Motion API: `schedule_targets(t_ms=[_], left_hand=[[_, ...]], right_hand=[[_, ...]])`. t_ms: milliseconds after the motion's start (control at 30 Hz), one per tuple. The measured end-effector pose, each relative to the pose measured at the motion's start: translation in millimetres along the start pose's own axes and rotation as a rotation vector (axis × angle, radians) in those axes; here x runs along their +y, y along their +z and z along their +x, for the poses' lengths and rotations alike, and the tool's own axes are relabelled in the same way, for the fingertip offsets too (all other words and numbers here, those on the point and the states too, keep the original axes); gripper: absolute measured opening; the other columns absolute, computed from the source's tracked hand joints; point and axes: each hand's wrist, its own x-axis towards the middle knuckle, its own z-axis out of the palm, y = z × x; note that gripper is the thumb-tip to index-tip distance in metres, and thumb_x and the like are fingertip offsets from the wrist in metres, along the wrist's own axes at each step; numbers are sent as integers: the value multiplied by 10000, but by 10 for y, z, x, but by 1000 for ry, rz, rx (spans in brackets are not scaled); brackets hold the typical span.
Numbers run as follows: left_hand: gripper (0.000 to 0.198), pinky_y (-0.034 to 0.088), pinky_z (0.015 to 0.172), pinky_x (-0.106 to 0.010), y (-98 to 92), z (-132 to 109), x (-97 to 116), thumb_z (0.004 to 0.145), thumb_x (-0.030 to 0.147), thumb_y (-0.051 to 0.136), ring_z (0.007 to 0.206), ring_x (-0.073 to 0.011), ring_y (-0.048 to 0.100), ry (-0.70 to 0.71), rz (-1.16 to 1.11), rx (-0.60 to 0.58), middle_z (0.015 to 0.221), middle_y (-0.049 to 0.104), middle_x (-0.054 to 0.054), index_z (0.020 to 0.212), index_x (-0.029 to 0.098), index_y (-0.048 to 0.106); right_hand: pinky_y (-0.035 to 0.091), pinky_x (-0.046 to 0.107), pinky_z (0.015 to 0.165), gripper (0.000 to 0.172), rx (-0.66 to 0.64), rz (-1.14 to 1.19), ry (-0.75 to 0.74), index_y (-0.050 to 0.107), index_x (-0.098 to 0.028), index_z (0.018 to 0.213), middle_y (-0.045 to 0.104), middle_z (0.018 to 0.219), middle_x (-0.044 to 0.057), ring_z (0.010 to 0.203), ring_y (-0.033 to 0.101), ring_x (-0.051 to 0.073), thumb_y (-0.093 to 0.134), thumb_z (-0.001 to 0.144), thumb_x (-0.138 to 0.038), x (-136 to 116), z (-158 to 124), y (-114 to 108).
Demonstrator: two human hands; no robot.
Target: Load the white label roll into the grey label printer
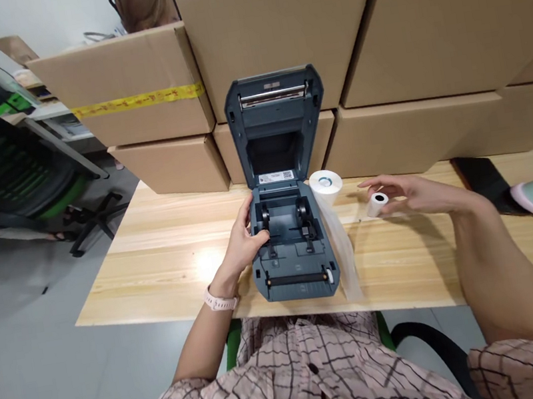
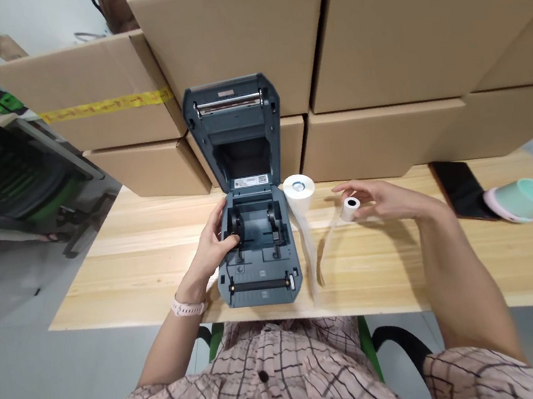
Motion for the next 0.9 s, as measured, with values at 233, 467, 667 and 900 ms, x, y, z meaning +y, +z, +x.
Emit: schedule_targets(t_ms=[233, 467, 667, 900], left_hand=[[945, 369, 1247, -457, -4, 5, -9, 707, 178, 689, 1492, -330, 449, -17, 6, 9, 1609, 475, -154, 1591, 166, 355], [998, 381, 1237, -437, -6, 6, -31, 688, 102, 630, 1493, -311, 454, -19, -82, -13, 1643, 436, -140, 1625, 194, 300], [1071, 355, 1255, -466, -37, 11, -65, 697, 107, 615, 1533, -324, 399, -44, -131, -45, 1685, 363, -140, 1667, 210, 174], [1070, 340, 1264, -472, -37, 1, -100, 690, 91, 601, 1555, -324, 361, -47, -135, -38, 1707, 325, -118, 1664, 231, 180]], right_hand=[[544, 529, 1066, 704, 17, 71, 4, 584, -297, 1405, 654, 1411, 111, 1281, 628, 370, 815, 768, -485, -4, 137, -91], [398, 529, 1241, 944, 97, 155, -62, 387, -335, 1576, 477, 1620, 95, 1508, 435, 343, 847, 759, -445, -408, 232, -116], [423, 525, 1202, 963, -39, 14, -87, 482, -255, 1484, 573, 1523, 115, 1413, 534, 355, 889, 639, -475, -672, 787, 93], [554, 431, 942, 711, 47, -1, -34, 632, -212, 1117, 728, 1146, 77, 1071, 677, 315, 927, 527, -475, -636, 844, 93]])
